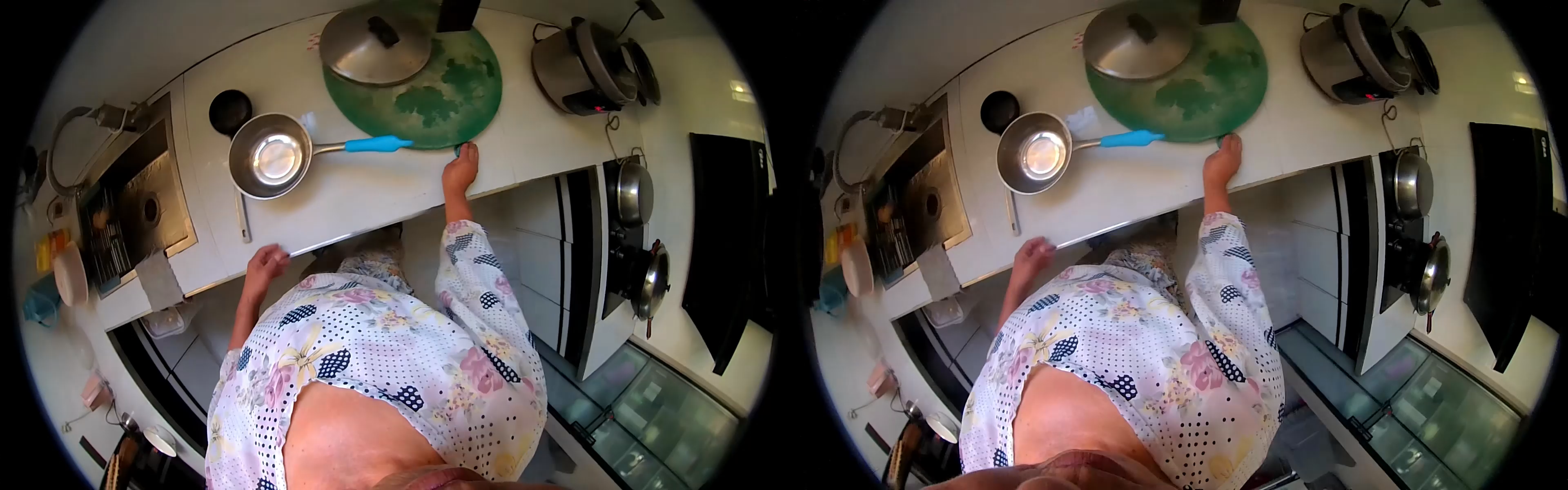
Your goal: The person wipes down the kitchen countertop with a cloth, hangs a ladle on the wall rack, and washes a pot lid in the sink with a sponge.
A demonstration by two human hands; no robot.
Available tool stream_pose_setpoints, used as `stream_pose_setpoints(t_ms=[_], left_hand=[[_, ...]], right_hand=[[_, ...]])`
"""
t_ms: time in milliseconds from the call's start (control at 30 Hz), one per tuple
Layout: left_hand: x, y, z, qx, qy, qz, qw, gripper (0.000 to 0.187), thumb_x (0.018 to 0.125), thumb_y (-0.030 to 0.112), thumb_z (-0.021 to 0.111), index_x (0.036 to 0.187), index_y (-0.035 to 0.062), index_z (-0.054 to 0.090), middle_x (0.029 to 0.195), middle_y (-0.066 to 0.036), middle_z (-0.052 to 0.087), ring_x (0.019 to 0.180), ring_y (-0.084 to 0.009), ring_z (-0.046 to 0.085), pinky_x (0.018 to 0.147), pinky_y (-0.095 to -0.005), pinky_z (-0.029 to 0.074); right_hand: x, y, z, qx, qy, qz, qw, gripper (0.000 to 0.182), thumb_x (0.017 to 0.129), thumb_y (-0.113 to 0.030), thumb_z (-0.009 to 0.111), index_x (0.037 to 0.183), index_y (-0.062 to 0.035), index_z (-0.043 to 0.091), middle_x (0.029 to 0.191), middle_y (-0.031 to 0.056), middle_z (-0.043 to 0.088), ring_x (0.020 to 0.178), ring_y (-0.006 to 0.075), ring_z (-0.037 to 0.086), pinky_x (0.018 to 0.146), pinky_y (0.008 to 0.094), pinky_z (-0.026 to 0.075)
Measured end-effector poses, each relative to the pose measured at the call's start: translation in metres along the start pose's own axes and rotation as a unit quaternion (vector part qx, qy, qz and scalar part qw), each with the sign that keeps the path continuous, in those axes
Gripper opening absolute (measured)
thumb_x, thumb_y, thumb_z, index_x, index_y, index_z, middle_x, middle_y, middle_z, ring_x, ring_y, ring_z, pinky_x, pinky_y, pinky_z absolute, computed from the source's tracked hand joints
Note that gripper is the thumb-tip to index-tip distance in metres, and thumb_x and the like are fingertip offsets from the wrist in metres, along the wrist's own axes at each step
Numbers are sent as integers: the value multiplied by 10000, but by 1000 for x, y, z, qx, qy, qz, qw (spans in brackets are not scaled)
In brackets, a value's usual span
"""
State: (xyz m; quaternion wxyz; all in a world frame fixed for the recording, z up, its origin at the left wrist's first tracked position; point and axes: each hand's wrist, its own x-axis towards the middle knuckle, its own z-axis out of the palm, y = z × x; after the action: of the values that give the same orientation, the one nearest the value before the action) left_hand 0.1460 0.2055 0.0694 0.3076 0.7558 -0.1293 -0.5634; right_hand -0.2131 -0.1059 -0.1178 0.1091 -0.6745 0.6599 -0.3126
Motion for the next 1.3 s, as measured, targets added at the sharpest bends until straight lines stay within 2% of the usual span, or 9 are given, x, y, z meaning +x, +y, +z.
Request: stream_pose_setpoints(t_ms=[167,300,500,600,633,800,1000,1200,1300], left_hand=[[25,44,17,-165,-19,-30,986,492,887,318,582,1269,52,422,1143,-134,576,1021,-244,592,795,-340,502],[57,71,25,-299,-40,-46,952,421,887,334,581,1175,52,460,1144,-146,562,1053,-287,579,816,-366,513],[84,62,15,-340,-23,-30,940,378,895,317,572,1145,66,441,1131,-172,553,1050,-312,577,826,-387,512],[83,60,14,-333,-8,4,943,384,906,301,558,1164,54,419,1129,-172,551,1019,-312,590,815,-391,518],[83,64,14,-329,-3,25,944,387,909,296,553,1171,48,411,1130,-171,551,1005,-310,595,810,-392,521],[84,80,9,-267,56,91,958,366,893,111,476,1235,35,371,1105,-153,561,970,-299,611,794,-396,542],[58,115,18,-205,81,135,966,361,833,-5,416,1191,-48,400,1024,-168,574,843,-263,639,708,-342,581],[42,140,58,-103,-12,151,983,359,826,-8,438,1181,-59,414,1042,-179,575,843,-261,639,691,-333,586],[34,170,89,-60,-66,188,978,352,832,-20,454,1180,-62,432,1049,-185,577,868,-268,636,702,-327,584]], right_hand=[[-68,-45,3,102,-58,-76,990,224,834,-10,469,990,31,624,1057,209,615,1032,370,563,925,419,433],[-73,-78,-13,220,-178,28,959,357,759,99,446,1042,-18,630,1100,188,616,1104,327,550,964,381,421],[-24,5,-28,165,-41,93,981,372,759,114,409,1047,-2,613,1031,160,639,999,307,604,892,336,450],[-14,12,-29,61,-81,86,991,296,784,50,439,1042,2,577,969,190,616,929,385,569,829,386,459],[-26,5,-15,9,-27,-17,999,301,753,27,491,1045,15,563,1038,192,595,971,388,552,851,430,454],[-84,-112,-17,210,-137,-87,964,280,773,53,487,989,-20,649,1061,165,628,1024,331,583,909,365,461],[-14,-118,-54,308,-95,-45,945,459,701,171,403,1034,-31,646,1077,141,640,1059,271,599,908,325,460],[10,-114,-36,109,-1,-143,984,390,722,107,484,1046,-48,636,1062,140,624,970,328,587,859,422,466],[-27,-121,-21,197,-88,-217,952,387,718,93,496,1047,-52,639,1052,145,626,976,343,581,870,445,453]])
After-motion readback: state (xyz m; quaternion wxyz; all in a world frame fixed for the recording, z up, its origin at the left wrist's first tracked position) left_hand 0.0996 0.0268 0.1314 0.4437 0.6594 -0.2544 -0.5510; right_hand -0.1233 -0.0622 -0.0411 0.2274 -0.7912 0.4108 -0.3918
